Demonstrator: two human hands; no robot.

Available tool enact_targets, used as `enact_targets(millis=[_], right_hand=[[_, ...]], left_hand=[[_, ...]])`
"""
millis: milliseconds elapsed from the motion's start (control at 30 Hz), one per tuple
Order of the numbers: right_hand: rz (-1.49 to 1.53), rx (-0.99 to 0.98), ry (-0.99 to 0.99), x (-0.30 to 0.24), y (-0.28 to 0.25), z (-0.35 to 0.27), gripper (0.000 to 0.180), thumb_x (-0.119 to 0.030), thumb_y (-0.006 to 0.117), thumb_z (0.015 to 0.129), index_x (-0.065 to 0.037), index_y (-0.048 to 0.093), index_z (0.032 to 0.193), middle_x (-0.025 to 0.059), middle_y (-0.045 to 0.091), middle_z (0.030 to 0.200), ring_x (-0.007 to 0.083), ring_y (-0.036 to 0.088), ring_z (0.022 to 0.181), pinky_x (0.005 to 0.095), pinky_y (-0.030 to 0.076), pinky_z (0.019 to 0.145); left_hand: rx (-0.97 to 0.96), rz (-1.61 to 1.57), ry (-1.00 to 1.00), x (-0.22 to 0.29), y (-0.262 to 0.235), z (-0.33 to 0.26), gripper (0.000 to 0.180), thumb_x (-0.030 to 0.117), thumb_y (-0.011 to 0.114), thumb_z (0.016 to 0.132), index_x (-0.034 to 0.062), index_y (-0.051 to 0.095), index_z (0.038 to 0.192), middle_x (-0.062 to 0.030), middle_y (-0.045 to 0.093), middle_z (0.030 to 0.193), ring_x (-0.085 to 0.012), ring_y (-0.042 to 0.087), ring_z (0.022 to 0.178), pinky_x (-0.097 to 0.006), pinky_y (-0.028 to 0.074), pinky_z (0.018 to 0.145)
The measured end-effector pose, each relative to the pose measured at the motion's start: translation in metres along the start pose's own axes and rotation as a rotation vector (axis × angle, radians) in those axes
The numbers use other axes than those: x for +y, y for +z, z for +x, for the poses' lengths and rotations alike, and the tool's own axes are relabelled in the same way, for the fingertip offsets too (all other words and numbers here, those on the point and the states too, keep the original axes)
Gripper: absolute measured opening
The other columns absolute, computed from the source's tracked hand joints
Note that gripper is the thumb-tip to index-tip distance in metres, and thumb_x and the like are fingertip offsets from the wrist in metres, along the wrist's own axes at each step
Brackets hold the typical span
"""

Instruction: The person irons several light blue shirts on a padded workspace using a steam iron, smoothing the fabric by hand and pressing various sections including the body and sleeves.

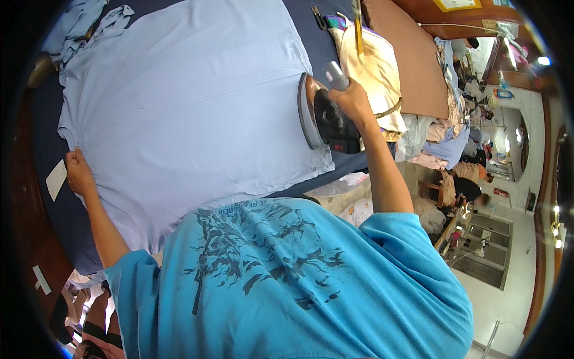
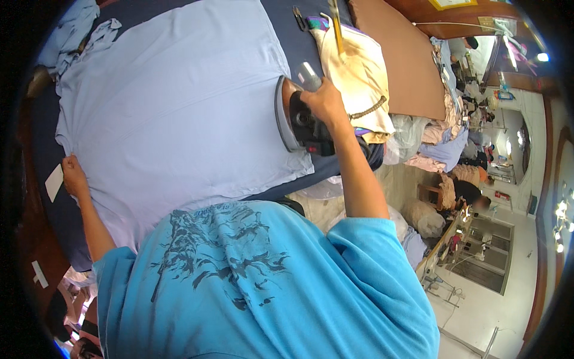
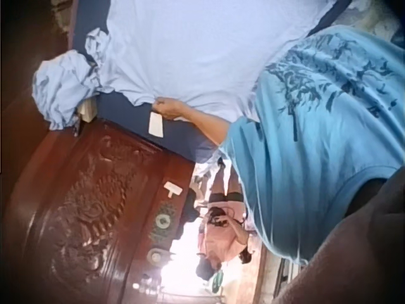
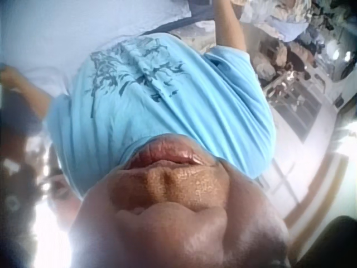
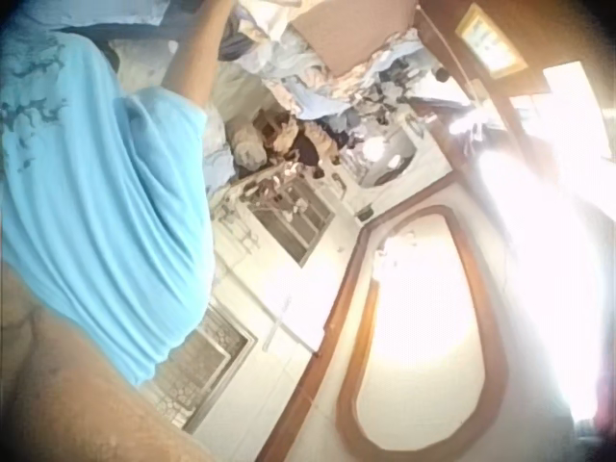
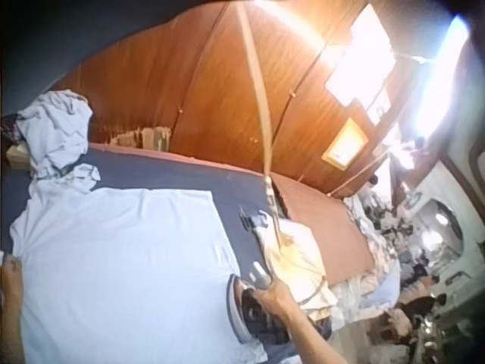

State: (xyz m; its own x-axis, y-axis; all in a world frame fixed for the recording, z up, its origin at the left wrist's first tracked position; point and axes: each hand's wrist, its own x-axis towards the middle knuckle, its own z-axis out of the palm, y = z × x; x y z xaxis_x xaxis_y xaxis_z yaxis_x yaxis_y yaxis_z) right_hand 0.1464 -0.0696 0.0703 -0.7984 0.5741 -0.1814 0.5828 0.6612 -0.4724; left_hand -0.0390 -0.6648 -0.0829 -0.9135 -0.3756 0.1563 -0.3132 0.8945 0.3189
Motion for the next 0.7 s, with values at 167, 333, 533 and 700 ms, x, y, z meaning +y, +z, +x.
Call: enact_targets(millis=[167,333,533,700], right_hand=[[-0.031,-0.048,0.019,-0.020,0.000,-0.014,0.050,-0.025,0.062,0.065,0.009,0.057,0.101,0.0281,0.062,0.091,0.0369,0.062,0.088,0.0376,0.047,0.078],[0.009,-0.009,-0.142,-0.008,0.001,-0.004,0.053,-0.024,0.064,0.064,0.008,0.056,0.105,0.0265,0.063,0.091,0.0338,0.062,0.089,0.0368,0.047,0.079],[0.006,-0.134,-0.132,-0.059,0.001,0.033,0.051,-0.024,0.063,0.068,0.005,0.056,0.108,0.0245,0.063,0.092,0.0325,0.063,0.089,0.0358,0.047,0.079],[-0.093,-0.160,-0.168,-0.070,0.005,0.065,0.054,-0.025,0.065,0.067,0.004,0.055,0.112,0.0217,0.063,0.095,0.0303,0.062,0.091,0.0334,0.046,0.082]], left_hand=[[0.024,0.002,0.027,-0.006,-0.001,0.000,0.038,0.049,0.043,0.089,0.0144,0.057,0.089,-0.0071,0.066,0.084,-0.0335,0.061,0.078,-0.044,0.045,0.065],[0.002,0.045,0.039,-0.001,-0.001,-0.002,0.035,0.047,0.043,0.090,0.0138,0.056,0.088,-0.0063,0.066,0.083,-0.0334,0.061,0.076,-0.044,0.045,0.064],[0.036,-0.002,0.035,0.002,-0.009,-0.009,0.034,0.045,0.044,0.091,0.0127,0.055,0.088,-0.0068,0.065,0.082,-0.0330,0.061,0.076,-0.044,0.045,0.064],[-0.070,0.010,0.006,0.003,-0.019,-0.007,0.032,0.042,0.048,0.089,0.0119,0.057,0.095,-0.0067,0.066,0.088,-0.0307,0.062,0.083,-0.042,0.045,0.070]])
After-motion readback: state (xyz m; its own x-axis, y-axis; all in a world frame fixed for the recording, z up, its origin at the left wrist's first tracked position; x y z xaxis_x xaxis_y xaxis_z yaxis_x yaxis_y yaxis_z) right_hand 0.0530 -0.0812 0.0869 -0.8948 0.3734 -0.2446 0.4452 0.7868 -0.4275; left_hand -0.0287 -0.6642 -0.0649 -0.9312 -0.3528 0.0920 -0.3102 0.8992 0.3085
